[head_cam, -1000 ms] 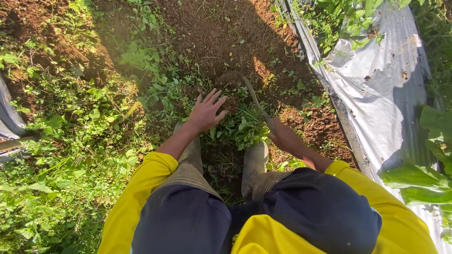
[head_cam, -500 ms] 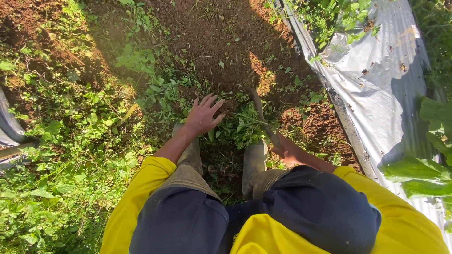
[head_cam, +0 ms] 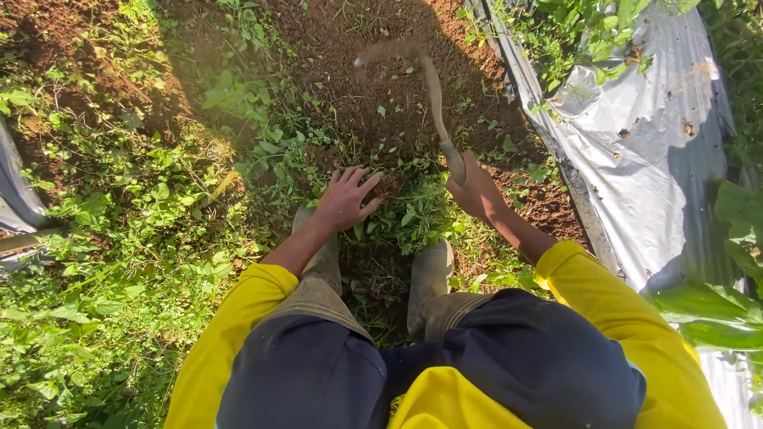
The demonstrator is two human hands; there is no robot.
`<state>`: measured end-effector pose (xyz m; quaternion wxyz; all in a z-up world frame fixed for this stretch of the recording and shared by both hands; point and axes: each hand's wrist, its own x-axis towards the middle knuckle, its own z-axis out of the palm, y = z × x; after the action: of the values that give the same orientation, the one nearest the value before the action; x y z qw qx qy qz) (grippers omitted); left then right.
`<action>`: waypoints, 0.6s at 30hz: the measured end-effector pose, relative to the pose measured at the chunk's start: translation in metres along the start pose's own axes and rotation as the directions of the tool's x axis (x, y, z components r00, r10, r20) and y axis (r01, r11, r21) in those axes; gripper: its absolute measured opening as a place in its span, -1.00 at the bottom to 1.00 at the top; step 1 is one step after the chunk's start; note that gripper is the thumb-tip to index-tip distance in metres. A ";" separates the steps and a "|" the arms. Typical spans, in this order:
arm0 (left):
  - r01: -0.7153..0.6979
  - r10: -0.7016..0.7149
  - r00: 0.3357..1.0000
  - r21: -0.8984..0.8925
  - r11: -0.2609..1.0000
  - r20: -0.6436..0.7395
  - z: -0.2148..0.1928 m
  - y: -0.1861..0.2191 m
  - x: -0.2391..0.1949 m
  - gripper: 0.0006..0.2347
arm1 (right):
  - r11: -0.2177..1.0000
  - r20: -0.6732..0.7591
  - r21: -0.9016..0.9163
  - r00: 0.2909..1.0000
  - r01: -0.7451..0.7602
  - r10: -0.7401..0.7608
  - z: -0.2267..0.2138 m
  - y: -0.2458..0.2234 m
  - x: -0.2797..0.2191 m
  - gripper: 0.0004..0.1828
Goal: Using a hand sickle to clear weeds from around cultivated plants in a field
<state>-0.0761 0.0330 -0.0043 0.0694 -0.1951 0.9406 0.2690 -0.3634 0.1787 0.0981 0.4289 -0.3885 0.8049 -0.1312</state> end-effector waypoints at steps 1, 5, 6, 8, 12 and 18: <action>0.004 -0.004 1.000 -0.001 1.000 0.001 0.001 -0.001 0.000 -0.51 | 1.000 0.004 -0.001 1.000 0.001 -0.001 -0.002 -0.012 0.000 -0.48; 0.005 -0.005 1.000 0.004 1.000 0.005 0.006 -0.005 0.001 -0.51 | 0.997 0.047 0.036 0.997 0.066 -0.068 0.015 0.005 0.008 -0.50; -0.004 0.003 1.000 0.021 1.000 0.009 0.008 -0.006 0.001 -0.51 | 0.994 0.168 -0.072 0.984 0.077 -0.064 0.024 0.027 0.011 -0.48; 0.001 -0.001 1.000 0.016 1.000 0.009 0.007 -0.005 0.003 -0.51 | 0.997 0.277 -0.067 0.961 0.043 -0.022 0.026 0.048 -0.015 -0.49; -0.002 0.005 0.999 0.085 0.996 -0.035 0.023 -0.007 0.000 -0.50 | 0.989 0.300 -0.135 0.954 0.063 -0.020 0.033 0.083 -0.051 -0.55; -0.010 0.015 0.999 0.091 0.996 -0.052 0.015 -0.004 -0.003 -0.48 | 0.990 0.149 -0.123 0.987 0.076 -0.057 0.038 0.063 -0.041 -0.58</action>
<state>-0.0717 0.0390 -0.0184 0.0517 -0.1927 0.9546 0.2214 -0.3523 0.2548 0.0655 0.4559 -0.4504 0.7649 -0.0651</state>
